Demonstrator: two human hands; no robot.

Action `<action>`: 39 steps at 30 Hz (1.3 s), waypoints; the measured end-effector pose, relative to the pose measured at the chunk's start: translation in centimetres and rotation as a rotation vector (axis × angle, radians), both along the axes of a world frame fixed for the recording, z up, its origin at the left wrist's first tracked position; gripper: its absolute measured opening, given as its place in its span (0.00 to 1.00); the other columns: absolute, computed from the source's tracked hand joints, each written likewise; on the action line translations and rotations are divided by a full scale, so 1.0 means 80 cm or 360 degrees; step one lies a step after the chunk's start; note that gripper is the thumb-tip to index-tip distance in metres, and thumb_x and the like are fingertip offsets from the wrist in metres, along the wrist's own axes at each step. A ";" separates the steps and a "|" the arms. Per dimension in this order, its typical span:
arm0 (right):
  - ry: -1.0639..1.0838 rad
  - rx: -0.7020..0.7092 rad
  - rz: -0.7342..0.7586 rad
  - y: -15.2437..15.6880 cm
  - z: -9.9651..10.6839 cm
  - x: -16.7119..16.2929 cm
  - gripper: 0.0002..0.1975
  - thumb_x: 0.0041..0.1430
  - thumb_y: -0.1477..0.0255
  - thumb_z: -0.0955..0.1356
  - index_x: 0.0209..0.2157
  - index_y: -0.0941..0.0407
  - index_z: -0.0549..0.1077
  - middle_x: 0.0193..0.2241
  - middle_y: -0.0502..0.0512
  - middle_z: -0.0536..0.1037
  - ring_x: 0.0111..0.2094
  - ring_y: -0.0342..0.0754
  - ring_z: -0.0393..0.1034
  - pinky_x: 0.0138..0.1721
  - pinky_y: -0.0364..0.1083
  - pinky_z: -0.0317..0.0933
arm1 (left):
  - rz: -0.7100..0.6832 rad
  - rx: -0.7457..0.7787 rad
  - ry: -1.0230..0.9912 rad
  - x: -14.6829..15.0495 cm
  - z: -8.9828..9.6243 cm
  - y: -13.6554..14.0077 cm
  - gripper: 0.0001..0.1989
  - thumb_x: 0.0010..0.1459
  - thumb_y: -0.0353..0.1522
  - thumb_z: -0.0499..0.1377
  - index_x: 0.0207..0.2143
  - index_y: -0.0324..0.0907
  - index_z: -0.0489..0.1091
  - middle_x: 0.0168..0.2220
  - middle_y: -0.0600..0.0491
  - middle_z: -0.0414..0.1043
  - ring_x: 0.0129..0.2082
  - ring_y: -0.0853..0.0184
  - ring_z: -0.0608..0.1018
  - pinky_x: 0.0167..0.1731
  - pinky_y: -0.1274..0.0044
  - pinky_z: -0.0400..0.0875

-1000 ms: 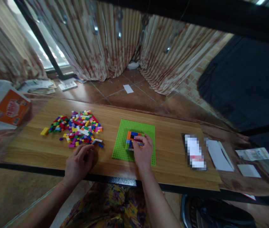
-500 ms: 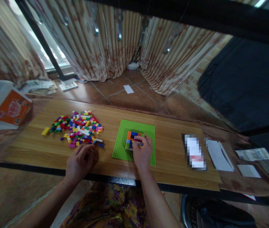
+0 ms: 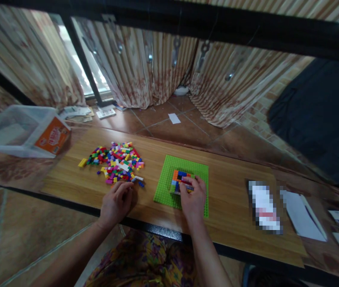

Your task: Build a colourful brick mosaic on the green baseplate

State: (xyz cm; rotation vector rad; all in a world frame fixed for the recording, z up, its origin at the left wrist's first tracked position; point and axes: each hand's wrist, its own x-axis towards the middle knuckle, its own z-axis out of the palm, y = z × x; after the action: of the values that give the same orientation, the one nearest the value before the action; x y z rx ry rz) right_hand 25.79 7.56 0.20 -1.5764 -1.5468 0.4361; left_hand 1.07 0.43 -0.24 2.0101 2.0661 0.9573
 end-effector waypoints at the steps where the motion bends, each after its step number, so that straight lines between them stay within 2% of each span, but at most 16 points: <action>1: -0.0050 0.0057 -0.0020 -0.003 0.004 -0.003 0.12 0.55 0.65 0.67 0.37 0.55 0.77 0.45 0.62 0.71 0.52 0.57 0.63 0.53 0.59 0.57 | -0.0009 0.0010 -0.0026 0.000 0.000 -0.001 0.09 0.63 0.31 0.51 0.42 0.43 0.69 0.39 0.50 0.73 0.36 0.66 0.77 0.36 0.76 0.72; 4: -0.0182 0.0226 -0.0033 -0.013 0.018 -0.020 0.11 0.58 0.66 0.66 0.38 0.54 0.77 0.49 0.62 0.70 0.52 0.57 0.63 0.53 0.61 0.56 | -0.0049 0.0054 -0.0116 -0.001 0.000 -0.003 0.08 0.63 0.30 0.51 0.42 0.42 0.69 0.37 0.49 0.73 0.36 0.66 0.76 0.36 0.76 0.72; 6: -0.0212 0.0262 0.0112 -0.018 0.027 -0.039 0.10 0.60 0.67 0.65 0.38 0.52 0.77 0.48 0.60 0.71 0.51 0.56 0.64 0.52 0.59 0.57 | -0.0068 0.0076 -0.0140 -0.002 0.001 -0.005 0.08 0.63 0.30 0.52 0.41 0.42 0.68 0.37 0.49 0.73 0.35 0.66 0.76 0.35 0.76 0.72; 11: -0.0194 0.0118 0.0735 0.000 0.035 -0.099 0.12 0.63 0.73 0.62 0.39 0.50 0.77 0.37 0.54 0.76 0.41 0.50 0.68 0.46 0.51 0.61 | -0.0107 0.0043 -0.0116 -0.003 0.000 -0.007 0.07 0.62 0.30 0.52 0.40 0.42 0.69 0.36 0.49 0.73 0.35 0.66 0.76 0.34 0.76 0.72; 16: -0.0436 -0.0021 0.0964 0.040 0.033 -0.148 0.12 0.62 0.75 0.63 0.39 0.52 0.78 0.36 0.55 0.76 0.40 0.51 0.66 0.44 0.49 0.59 | -0.0127 0.0030 -0.0102 -0.003 -0.003 -0.007 0.07 0.62 0.30 0.52 0.40 0.42 0.69 0.36 0.49 0.73 0.35 0.66 0.76 0.34 0.76 0.71; 20: -0.0573 -0.0092 0.1073 0.057 0.027 -0.164 0.10 0.61 0.77 0.65 0.38 0.53 0.78 0.36 0.55 0.76 0.41 0.51 0.64 0.45 0.47 0.57 | -0.0125 0.0021 -0.0052 -0.003 -0.006 -0.008 0.08 0.62 0.29 0.52 0.41 0.41 0.69 0.36 0.49 0.72 0.34 0.66 0.75 0.34 0.76 0.70; 27: -0.0585 -0.0020 0.1076 0.061 0.008 -0.168 0.09 0.62 0.75 0.63 0.33 0.53 0.76 0.36 0.55 0.73 0.41 0.50 0.63 0.44 0.48 0.57 | -0.0128 0.0016 0.0013 -0.004 -0.006 -0.008 0.08 0.61 0.28 0.52 0.41 0.41 0.69 0.36 0.49 0.72 0.35 0.65 0.75 0.34 0.75 0.70; 31: -0.0587 0.0006 0.1016 0.052 0.016 -0.165 0.08 0.61 0.77 0.64 0.32 0.55 0.74 0.36 0.55 0.73 0.41 0.50 0.63 0.44 0.48 0.57 | -0.0118 0.0048 0.0001 -0.004 -0.008 -0.006 0.07 0.62 0.29 0.53 0.40 0.41 0.69 0.36 0.50 0.72 0.35 0.65 0.75 0.35 0.75 0.70; 35: -0.0379 0.0018 0.0920 0.017 0.035 -0.139 0.07 0.63 0.75 0.63 0.33 0.55 0.72 0.34 0.54 0.74 0.39 0.49 0.65 0.43 0.47 0.59 | -0.0103 0.0059 0.0013 -0.003 -0.006 -0.005 0.06 0.62 0.30 0.53 0.40 0.42 0.69 0.34 0.51 0.72 0.34 0.66 0.76 0.34 0.75 0.70; 39: -0.0160 0.0016 0.0750 -0.027 0.040 -0.087 0.07 0.64 0.73 0.62 0.34 0.54 0.72 0.33 0.52 0.75 0.38 0.47 0.68 0.41 0.47 0.61 | -0.0101 0.0060 0.0047 -0.002 -0.003 -0.004 0.06 0.62 0.31 0.53 0.39 0.42 0.69 0.34 0.51 0.73 0.33 0.66 0.76 0.34 0.76 0.70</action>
State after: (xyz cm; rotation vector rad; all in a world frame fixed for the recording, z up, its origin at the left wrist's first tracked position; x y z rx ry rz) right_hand 18.86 5.42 3.36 -1.2322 -2.0002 0.6105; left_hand 0.90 0.14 -0.48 2.1072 2.0001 0.9683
